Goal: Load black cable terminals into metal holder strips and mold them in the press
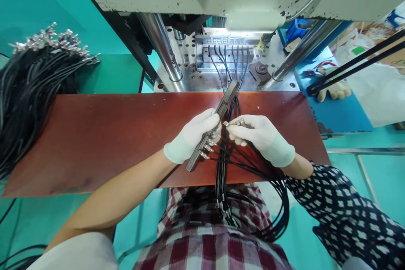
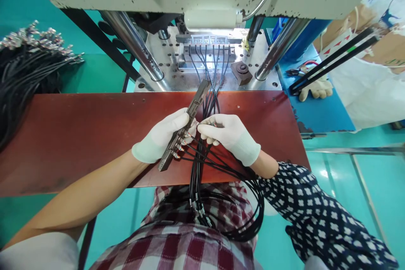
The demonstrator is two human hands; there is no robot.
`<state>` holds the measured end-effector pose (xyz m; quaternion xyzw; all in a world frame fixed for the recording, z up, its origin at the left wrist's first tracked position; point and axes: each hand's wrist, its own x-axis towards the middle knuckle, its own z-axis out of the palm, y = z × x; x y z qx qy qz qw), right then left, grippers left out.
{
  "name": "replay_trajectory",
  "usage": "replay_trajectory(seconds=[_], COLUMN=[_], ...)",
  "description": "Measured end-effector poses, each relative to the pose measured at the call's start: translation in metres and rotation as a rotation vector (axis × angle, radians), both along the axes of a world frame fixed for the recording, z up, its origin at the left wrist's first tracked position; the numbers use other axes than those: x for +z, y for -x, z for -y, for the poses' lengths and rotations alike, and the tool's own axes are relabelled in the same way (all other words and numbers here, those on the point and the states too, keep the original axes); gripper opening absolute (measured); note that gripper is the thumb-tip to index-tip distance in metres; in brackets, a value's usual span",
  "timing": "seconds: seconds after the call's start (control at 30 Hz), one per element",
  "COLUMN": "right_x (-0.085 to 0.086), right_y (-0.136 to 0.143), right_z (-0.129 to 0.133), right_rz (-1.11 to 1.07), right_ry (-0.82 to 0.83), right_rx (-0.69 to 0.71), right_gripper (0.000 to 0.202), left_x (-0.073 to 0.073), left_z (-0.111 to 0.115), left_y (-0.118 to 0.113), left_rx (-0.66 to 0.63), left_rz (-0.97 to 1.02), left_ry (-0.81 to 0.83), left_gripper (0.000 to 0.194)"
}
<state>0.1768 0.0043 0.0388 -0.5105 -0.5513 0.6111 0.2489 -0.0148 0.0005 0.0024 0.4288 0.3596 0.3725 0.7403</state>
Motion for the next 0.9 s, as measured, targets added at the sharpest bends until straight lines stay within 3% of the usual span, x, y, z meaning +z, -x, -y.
replay_trajectory(seconds=[0.23, 0.3, 0.43, 0.63, 0.9], right_x=[-0.004, -0.006, -0.009, -0.004, -0.002], right_y=[0.015, 0.019, 0.019, -0.009, -0.023], right_z=[0.001, 0.002, 0.004, -0.004, 0.0], right_rz=[0.007, 0.043, 0.127, -0.042, 0.025], right_ry=[-0.147, -0.18, -0.305, -0.139, -0.127], right_rx=[0.004, -0.014, -0.031, 0.141, 0.059], right_gripper=[0.017, 0.016, 0.017, 0.025, 0.051], left_x=[0.001, 0.004, 0.009, 0.01, 0.008], left_z=[0.003, 0.004, 0.006, 0.005, 0.004], left_y=[0.001, 0.0, -0.001, 0.001, 0.002], left_rx=[-0.038, -0.022, 0.137, -0.022, -0.041], left_rz=[-0.026, -0.11, -0.379, -0.168, -0.093], left_ry=[-0.017, -0.102, -0.359, -0.095, 0.007], left_gripper=[0.032, 0.032, 0.04, 0.035, 0.031])
